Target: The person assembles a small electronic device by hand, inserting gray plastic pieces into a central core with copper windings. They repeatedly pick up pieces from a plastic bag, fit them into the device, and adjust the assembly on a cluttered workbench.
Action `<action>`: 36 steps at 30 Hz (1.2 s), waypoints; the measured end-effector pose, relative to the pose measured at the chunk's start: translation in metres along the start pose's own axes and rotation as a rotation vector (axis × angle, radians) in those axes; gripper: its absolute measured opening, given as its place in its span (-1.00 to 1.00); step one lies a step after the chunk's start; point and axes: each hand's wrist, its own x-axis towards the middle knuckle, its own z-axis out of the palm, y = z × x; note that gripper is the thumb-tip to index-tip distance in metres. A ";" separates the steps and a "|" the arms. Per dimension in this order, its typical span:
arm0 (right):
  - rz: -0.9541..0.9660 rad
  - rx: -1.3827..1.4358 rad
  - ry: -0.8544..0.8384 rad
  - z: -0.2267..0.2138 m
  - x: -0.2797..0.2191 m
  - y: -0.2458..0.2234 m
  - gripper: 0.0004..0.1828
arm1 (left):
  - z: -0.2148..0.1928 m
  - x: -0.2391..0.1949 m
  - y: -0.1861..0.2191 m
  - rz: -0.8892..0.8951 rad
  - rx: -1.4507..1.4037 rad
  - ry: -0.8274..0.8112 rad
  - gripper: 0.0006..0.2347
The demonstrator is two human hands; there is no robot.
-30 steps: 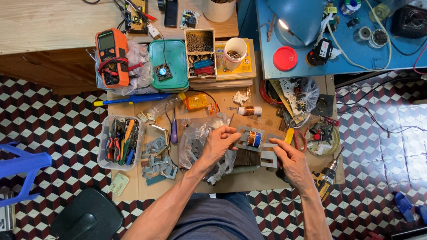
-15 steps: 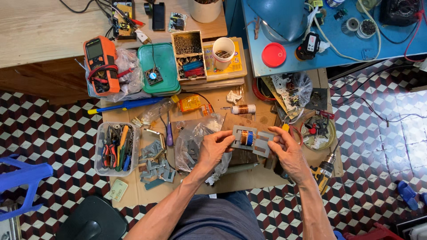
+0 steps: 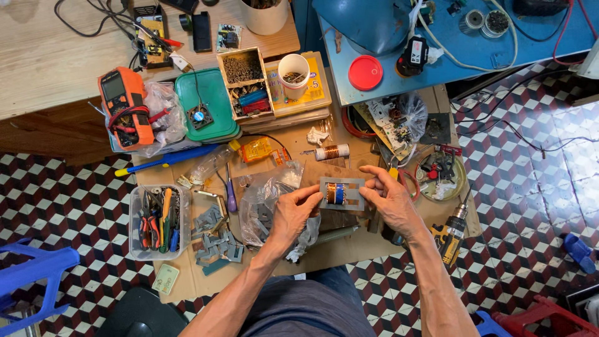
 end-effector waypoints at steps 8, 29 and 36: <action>0.012 0.000 -0.014 0.000 -0.001 -0.009 -0.44 | 0.001 -0.004 0.006 0.033 0.055 0.010 -0.70; 0.046 0.103 0.011 0.004 0.004 0.007 -0.47 | 0.004 -0.003 0.012 0.086 0.231 0.039 -0.64; 0.071 0.171 0.100 0.020 0.003 0.008 -0.47 | 0.003 -0.013 0.022 0.237 0.345 0.051 -0.66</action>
